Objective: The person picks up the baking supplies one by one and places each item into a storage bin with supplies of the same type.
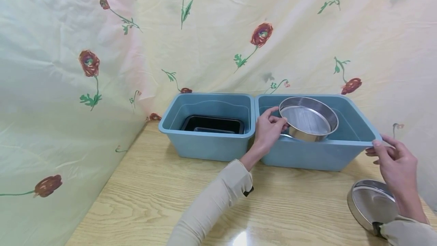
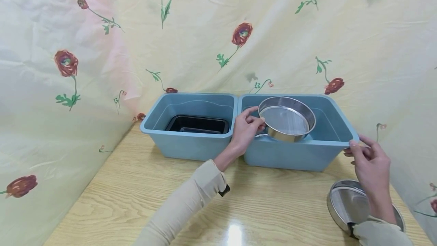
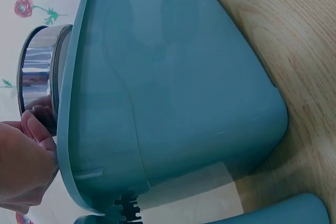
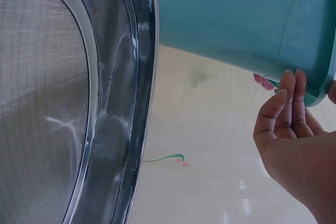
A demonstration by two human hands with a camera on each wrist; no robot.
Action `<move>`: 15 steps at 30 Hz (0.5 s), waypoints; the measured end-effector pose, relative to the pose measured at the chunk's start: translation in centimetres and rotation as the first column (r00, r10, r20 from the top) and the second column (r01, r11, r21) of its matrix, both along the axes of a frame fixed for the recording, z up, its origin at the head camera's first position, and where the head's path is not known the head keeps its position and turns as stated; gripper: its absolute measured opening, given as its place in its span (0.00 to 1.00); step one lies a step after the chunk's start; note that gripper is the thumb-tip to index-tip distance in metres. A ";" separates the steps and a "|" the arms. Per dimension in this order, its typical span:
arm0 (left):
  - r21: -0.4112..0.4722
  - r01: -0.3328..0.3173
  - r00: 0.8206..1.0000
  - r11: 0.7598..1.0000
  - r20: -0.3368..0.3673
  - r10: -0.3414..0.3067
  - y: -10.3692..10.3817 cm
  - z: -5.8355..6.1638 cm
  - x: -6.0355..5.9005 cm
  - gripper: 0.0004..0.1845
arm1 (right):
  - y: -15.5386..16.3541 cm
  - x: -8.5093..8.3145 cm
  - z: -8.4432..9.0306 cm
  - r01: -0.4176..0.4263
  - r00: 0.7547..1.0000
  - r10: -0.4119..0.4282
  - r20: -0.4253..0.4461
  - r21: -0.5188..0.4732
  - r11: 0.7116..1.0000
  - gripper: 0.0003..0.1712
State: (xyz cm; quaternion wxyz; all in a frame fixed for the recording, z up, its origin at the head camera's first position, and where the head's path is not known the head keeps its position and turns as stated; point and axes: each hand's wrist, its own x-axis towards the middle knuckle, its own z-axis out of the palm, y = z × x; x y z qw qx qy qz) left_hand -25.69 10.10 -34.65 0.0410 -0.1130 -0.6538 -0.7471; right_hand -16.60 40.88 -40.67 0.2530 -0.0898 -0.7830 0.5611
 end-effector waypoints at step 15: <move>-0.040 -0.028 0.999 0.999 0.018 0.029 0.2 0.2 -0.6 0.23 | 0.0 -0.1 0.0 -0.010 1.000 0.010 0.011 -0.009 1.000 0.23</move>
